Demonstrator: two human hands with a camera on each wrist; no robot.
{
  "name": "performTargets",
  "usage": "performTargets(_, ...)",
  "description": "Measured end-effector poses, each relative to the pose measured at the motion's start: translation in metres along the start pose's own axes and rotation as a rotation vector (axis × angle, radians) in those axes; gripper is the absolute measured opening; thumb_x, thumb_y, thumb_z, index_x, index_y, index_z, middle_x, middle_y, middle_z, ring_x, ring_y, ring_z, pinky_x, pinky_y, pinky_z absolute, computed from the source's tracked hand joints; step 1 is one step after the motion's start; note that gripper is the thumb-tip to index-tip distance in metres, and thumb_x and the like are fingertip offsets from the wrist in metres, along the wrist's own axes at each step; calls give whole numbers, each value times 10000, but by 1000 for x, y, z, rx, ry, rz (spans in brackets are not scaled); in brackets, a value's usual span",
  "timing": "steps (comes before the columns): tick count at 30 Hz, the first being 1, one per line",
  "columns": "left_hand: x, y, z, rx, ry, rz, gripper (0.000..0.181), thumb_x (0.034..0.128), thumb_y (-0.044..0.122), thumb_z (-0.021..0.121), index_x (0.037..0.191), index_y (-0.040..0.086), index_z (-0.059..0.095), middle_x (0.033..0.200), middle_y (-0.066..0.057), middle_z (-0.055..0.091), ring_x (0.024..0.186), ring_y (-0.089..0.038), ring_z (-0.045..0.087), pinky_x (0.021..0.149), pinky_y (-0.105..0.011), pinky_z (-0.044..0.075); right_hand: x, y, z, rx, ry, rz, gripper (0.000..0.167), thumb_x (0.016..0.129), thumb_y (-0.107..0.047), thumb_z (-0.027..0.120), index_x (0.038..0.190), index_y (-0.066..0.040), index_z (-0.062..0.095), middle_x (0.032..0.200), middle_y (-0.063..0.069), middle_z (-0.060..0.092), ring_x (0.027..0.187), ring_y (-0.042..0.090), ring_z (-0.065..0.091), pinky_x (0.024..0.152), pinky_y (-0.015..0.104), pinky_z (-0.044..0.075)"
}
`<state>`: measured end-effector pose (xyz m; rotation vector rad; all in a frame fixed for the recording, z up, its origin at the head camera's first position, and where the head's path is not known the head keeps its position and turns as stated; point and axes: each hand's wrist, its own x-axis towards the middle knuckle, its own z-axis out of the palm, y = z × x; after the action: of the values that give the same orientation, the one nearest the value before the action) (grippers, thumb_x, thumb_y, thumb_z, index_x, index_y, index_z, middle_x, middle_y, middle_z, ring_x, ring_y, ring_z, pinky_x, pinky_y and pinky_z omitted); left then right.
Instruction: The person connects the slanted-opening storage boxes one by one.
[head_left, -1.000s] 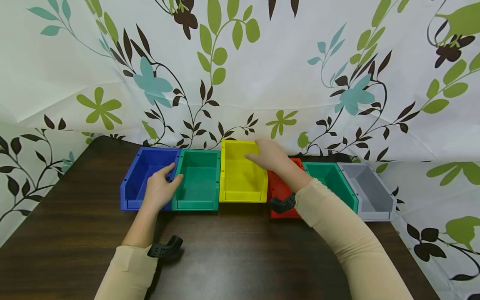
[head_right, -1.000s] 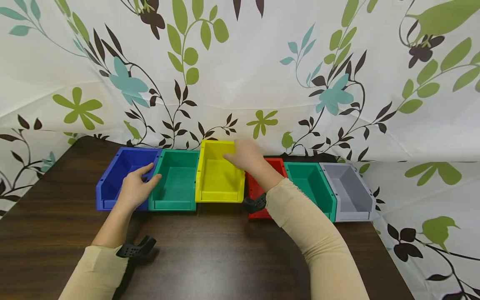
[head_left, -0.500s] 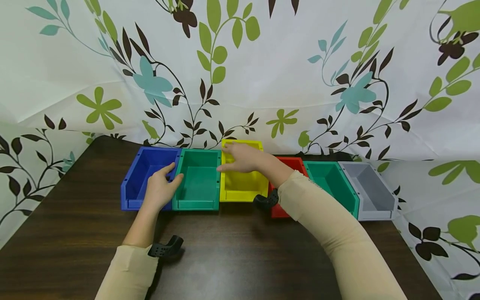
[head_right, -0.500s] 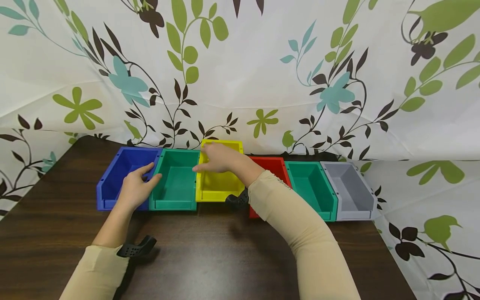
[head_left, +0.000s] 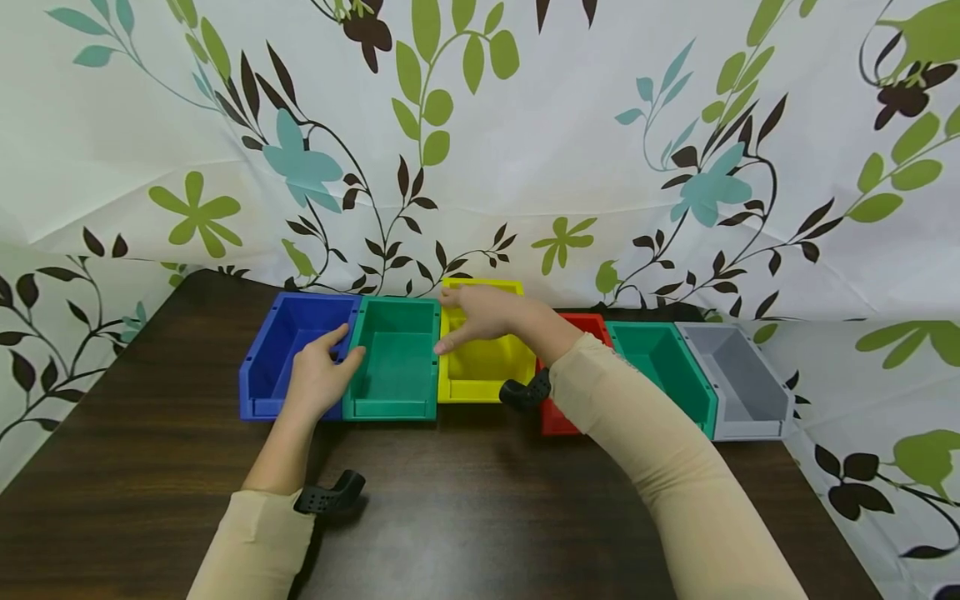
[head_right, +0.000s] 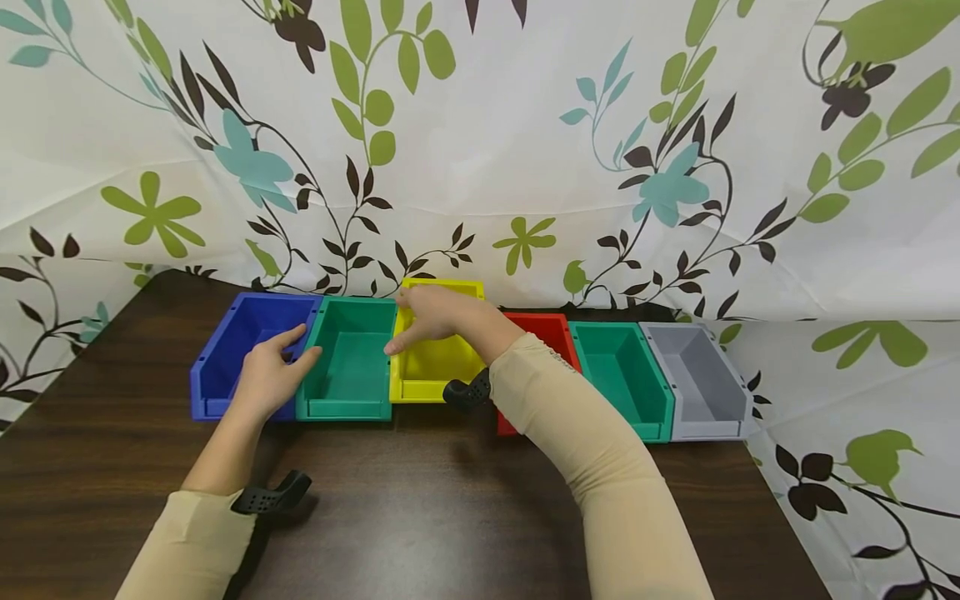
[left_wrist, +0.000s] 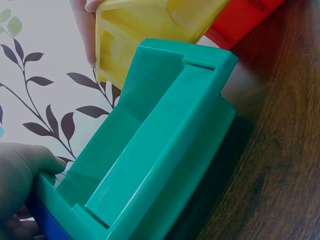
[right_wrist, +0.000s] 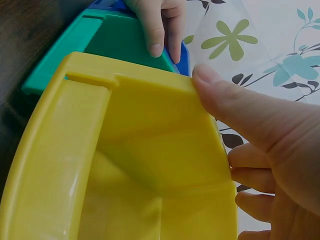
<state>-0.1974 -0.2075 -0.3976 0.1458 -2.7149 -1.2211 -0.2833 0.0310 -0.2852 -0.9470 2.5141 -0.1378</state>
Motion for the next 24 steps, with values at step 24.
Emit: performTargets(24,0,-1,0,11,7,14,565,939,275,555,1411,-2,413,1394,-291,442,595,-247,489,520,-305,385,7,-3,11,71,-25,44,897,805,-510,669,1498,-109,263,1593,44,152,1469,244,153,1182,401,193)
